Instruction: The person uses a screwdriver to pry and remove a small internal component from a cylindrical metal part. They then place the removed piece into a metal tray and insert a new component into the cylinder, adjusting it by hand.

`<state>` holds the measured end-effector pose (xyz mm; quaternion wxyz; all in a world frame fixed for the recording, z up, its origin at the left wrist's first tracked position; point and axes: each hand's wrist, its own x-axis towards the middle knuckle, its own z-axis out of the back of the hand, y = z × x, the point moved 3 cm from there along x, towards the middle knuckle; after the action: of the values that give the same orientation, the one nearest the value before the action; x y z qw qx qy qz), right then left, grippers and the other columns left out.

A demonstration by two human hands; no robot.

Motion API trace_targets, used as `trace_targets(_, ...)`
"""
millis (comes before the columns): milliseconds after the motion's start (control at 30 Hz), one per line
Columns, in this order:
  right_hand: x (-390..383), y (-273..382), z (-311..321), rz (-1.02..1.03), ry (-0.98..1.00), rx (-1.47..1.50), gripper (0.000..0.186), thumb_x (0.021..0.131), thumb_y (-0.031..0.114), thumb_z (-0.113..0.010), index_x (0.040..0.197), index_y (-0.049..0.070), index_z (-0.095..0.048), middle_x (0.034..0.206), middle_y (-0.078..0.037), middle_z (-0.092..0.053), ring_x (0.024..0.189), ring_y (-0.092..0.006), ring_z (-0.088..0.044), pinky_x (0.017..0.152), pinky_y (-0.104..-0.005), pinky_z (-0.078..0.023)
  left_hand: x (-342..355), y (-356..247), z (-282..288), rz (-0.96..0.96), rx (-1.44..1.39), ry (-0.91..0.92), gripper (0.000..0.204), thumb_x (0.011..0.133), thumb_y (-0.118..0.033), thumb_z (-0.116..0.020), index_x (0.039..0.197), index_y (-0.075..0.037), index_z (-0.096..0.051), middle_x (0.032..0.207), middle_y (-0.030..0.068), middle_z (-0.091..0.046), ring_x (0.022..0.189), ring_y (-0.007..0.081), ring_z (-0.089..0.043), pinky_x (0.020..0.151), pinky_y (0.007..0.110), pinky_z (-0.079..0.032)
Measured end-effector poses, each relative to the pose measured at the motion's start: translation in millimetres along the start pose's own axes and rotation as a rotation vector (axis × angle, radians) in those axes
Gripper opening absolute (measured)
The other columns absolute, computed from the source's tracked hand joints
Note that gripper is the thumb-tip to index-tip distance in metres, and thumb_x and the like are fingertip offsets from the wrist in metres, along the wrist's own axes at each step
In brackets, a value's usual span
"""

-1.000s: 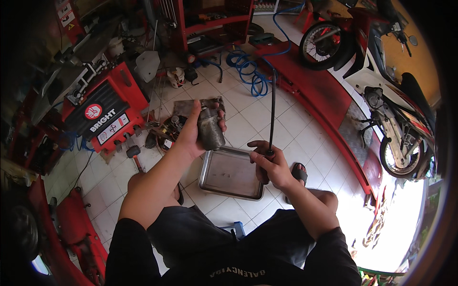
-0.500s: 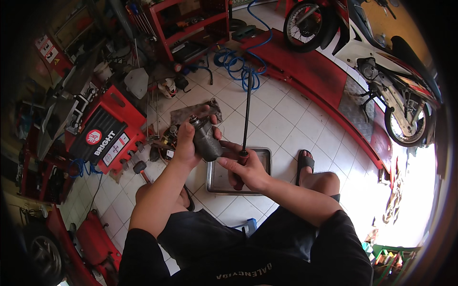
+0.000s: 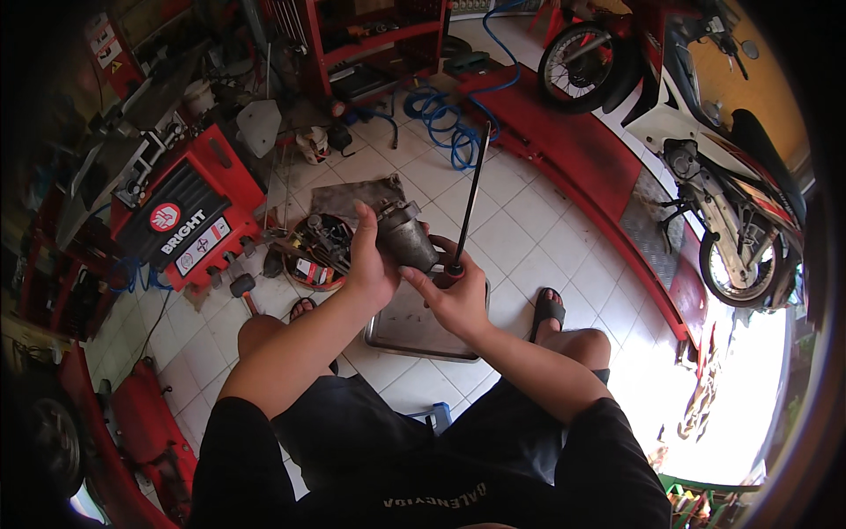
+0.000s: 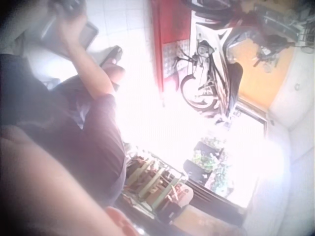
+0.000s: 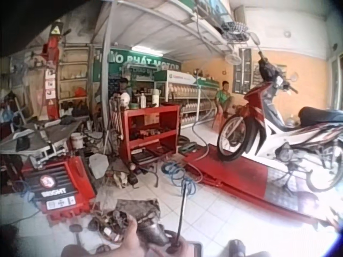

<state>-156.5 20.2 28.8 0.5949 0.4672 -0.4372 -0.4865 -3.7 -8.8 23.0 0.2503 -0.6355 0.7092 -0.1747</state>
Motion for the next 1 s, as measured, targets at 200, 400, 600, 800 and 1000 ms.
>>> trace_targets(200,2,19,15,-0.131,0.052,0.461,0.053,0.094,0.023,-0.079,0.127,-0.012,-0.057,0.069,-0.007,-0.062,0.049,-0.0109,-0.052,0.047,-0.0292,-0.042,-5,-5,-15,-0.137,0.148,0.237,0.079,0.096,-0.076,-0.046,0.147,-0.016,-0.039,0.14,0.0107,-0.055,0.133,0.0291,-0.051,0.115,0.052,-0.039)
trace_targets(400,18,13,35,-0.27,0.243,0.882,0.05,0.101,0.041,-0.063,0.126,-0.002,-0.057,0.098,-0.018,-0.067,0.047,-0.0075,-0.041,0.052,-0.0259,-0.041,-11,-6,-8,-0.16,0.267,0.306,0.084,0.098,-0.074,-0.046,0.157,-0.017,-0.03,0.149,0.0109,-0.048,0.138,0.0276,-0.048,0.12,0.046,-0.033)
trace_targets(600,8,6,35,-0.484,0.585,1.391,0.059,0.101,0.052,-0.053,0.133,0.002,-0.055,0.093,-0.015,-0.064,0.043,-0.0031,-0.042,0.044,-0.0214,-0.042,-5,-7,-20,-0.154,0.337,0.433,0.1,0.091,-0.076,-0.058,0.158,-0.008,-0.028,0.155,0.0132,-0.044,0.143,0.0281,-0.045,0.122,0.045,-0.031)
trace_targets(800,-11,8,21,-0.562,0.717,1.475,0.064,0.102,0.056,-0.048,0.133,0.001,-0.053,0.088,-0.013,-0.063,0.041,-0.0037,-0.044,0.043,-0.0231,-0.045,-5,-17,-32,-0.202,0.56,0.591,0.127,0.07,-0.088,-0.064,0.162,-0.007,-0.03,0.165,0.0163,-0.034,0.154,0.0302,-0.03,0.125,0.051,-0.023)
trace_targets(1000,-23,13,10,-0.666,0.716,1.516,0.064,0.103,0.057,-0.045,0.134,0.002,-0.052,0.086,-0.009,-0.061,0.041,-0.0043,-0.044,0.042,-0.0243,-0.044,-6,-13,-37,-0.169,0.469,0.599,0.131,0.065,-0.09,-0.063,0.16,-0.005,-0.032,0.159,0.0214,-0.041,0.151,0.033,-0.035,0.123,0.05,-0.028)
